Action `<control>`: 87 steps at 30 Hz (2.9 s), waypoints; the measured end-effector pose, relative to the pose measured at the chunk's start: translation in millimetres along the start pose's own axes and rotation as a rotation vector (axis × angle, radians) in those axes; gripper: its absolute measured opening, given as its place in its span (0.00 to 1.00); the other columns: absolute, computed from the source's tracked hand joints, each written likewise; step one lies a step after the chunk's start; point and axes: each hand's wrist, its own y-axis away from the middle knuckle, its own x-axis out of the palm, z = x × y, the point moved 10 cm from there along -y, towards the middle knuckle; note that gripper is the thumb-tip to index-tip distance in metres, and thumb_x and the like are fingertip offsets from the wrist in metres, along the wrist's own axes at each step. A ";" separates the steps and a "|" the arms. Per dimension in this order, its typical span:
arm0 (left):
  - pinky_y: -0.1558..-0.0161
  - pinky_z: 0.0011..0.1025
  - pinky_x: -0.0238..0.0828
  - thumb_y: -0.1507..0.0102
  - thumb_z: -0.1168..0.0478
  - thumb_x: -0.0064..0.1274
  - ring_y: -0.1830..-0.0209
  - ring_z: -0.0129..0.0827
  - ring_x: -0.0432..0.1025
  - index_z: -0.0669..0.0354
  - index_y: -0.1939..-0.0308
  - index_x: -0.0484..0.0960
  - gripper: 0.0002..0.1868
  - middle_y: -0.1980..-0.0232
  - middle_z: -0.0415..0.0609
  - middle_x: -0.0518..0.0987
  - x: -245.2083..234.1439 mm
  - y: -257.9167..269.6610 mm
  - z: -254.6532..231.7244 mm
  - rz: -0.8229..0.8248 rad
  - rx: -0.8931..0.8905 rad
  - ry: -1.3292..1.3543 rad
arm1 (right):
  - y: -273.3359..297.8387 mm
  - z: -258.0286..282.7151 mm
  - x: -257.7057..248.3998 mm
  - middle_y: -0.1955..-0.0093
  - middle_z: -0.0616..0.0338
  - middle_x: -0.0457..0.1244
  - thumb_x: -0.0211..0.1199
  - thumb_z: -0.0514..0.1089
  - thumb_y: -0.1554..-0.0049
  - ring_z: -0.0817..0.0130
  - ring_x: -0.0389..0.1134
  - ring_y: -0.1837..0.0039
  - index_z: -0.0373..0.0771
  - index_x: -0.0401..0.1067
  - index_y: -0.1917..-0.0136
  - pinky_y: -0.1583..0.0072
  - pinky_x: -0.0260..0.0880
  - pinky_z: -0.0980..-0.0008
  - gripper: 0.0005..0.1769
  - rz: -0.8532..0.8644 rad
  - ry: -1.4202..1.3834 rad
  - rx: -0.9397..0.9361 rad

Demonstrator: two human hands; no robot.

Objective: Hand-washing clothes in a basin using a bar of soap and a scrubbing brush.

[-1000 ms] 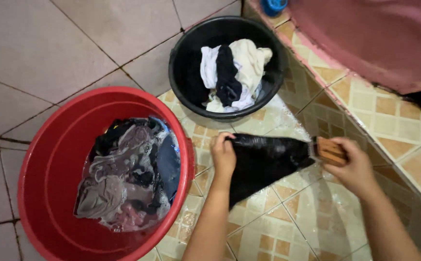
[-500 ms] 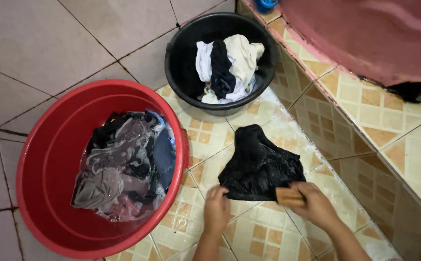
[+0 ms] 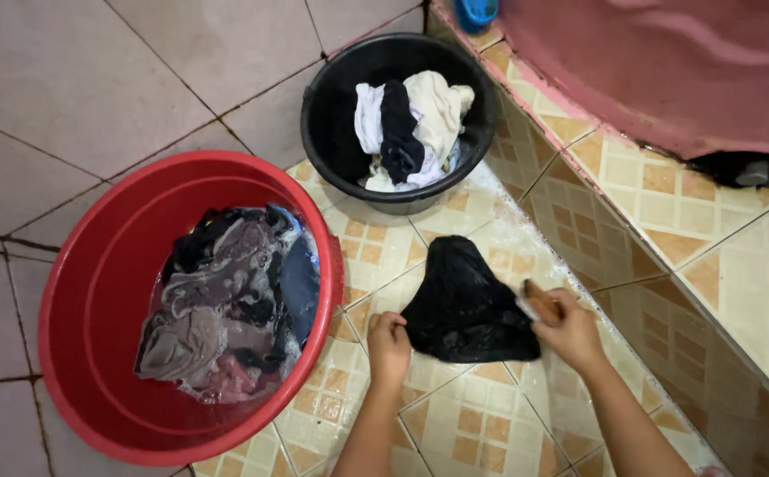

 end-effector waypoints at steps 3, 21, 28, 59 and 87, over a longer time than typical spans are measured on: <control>0.53 0.38 0.71 0.40 0.76 0.45 0.57 0.45 0.73 0.60 0.63 0.76 0.09 0.59 0.53 0.77 -31.2 -5.9 -22.3 -0.132 -0.074 0.401 | 20.1 -13.6 -26.5 0.49 0.52 0.69 0.72 0.38 0.58 0.58 0.71 0.47 0.40 0.69 0.39 0.45 0.71 0.59 0.32 -0.219 -0.534 -0.088; 0.55 0.22 0.61 0.31 0.73 0.49 0.60 0.19 0.61 0.58 0.60 0.66 0.09 0.60 0.38 0.65 -159.2 4.8 -273.2 0.628 0.046 1.363 | 114.1 106.9 41.0 0.29 0.62 0.60 0.58 0.23 0.56 0.72 0.61 0.29 0.44 0.52 0.22 0.30 0.60 0.69 0.50 0.532 -1.242 -0.097; 0.51 0.25 0.62 0.45 0.77 0.51 0.56 0.30 0.65 0.61 0.67 0.71 0.09 0.57 0.44 0.67 -221.6 39.3 -314.9 0.590 0.389 1.042 | 179.0 86.4 64.6 0.36 0.60 0.64 0.64 0.28 0.54 0.69 0.63 0.36 0.38 0.60 0.25 0.36 0.64 0.64 0.43 0.598 -1.116 0.004; 0.57 0.35 0.73 0.42 0.66 0.57 0.60 0.38 0.74 0.53 0.65 0.86 0.05 0.62 0.48 0.78 -254.4 -65.8 -141.4 -0.322 0.285 0.335 | 160.6 68.2 -241.7 0.55 0.61 0.62 0.62 0.33 0.42 0.68 0.64 0.61 0.37 0.60 0.30 0.61 0.67 0.67 0.27 -0.834 -1.144 -0.051; 0.35 0.75 0.49 0.32 0.37 0.46 0.29 0.50 0.65 0.23 0.32 0.70 0.24 0.24 0.38 0.67 65.6 161.3 -20.6 -0.679 0.561 -0.618 | -84.9 215.3 64.7 0.31 0.63 0.65 0.59 0.46 0.44 0.54 0.65 0.34 0.55 0.77 0.38 0.39 0.59 0.51 0.21 0.459 0.001 -1.155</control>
